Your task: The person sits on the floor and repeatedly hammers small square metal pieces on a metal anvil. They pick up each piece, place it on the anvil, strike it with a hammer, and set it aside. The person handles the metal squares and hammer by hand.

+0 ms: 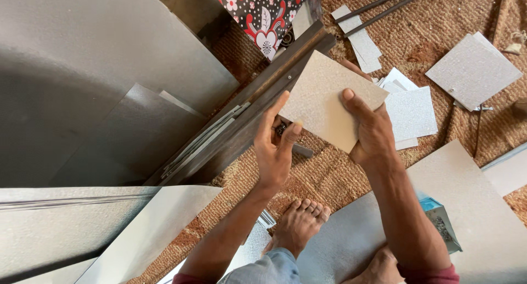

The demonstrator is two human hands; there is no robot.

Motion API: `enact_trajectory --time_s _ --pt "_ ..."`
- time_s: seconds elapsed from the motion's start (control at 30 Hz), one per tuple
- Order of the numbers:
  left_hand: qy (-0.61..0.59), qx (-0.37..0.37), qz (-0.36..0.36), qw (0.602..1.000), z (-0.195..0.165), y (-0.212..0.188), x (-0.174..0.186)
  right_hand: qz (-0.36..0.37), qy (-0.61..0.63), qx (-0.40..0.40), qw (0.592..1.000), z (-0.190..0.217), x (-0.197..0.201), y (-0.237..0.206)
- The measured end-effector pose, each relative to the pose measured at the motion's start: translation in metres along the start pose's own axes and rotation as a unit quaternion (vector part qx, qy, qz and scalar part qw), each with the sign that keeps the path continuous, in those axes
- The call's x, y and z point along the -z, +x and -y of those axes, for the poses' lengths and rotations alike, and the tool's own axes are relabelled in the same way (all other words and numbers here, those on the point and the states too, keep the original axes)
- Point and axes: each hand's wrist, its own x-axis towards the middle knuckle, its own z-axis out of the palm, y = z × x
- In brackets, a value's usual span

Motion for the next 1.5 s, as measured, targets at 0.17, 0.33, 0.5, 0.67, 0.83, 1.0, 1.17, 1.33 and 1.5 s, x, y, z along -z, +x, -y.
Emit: enact_trajectory --time_s 0.17,0.33,0.5,0.67,0.83,1.0,1.17,1.33,1.5 --pt "-0.017 0.251 0.002 0.968 0.007 -0.019 0.036 -0.003 -0.043 0.073 0.996 -0.017 0.005 0.030" --pt "0.387 0.209 0.146 0.886 0.054 -0.081 0.081 -0.012 -0.007 0.098 0.995 -0.033 0.017 0.071" --pt "0.555 0.104 0.252 0.786 0.102 -0.132 0.119 -0.050 -0.010 0.132 0.990 -0.063 0.020 0.105" --pt "0.464 0.222 0.171 0.840 0.105 -0.135 0.149 -0.089 -0.005 0.145 0.985 -0.084 0.023 0.124" --pt "0.342 0.272 0.214 0.873 0.049 -0.134 0.139 -0.096 0.007 0.135 0.986 -0.089 0.023 0.123" --pt "0.343 0.290 0.247 0.858 -0.017 -0.091 0.136 -0.091 -0.033 0.168 0.981 -0.093 0.021 0.122" --pt "0.456 0.196 0.205 0.843 -0.058 -0.031 0.132 -0.042 -0.071 0.239 0.967 -0.101 0.028 0.125" --pt "0.378 -0.052 0.137 0.914 -0.069 0.009 0.103 -0.019 -0.134 0.268 0.954 -0.099 0.036 0.129" --pt "0.505 0.070 0.198 0.837 -0.065 0.029 0.093 -0.015 -0.185 0.286 0.940 -0.097 0.030 0.126"
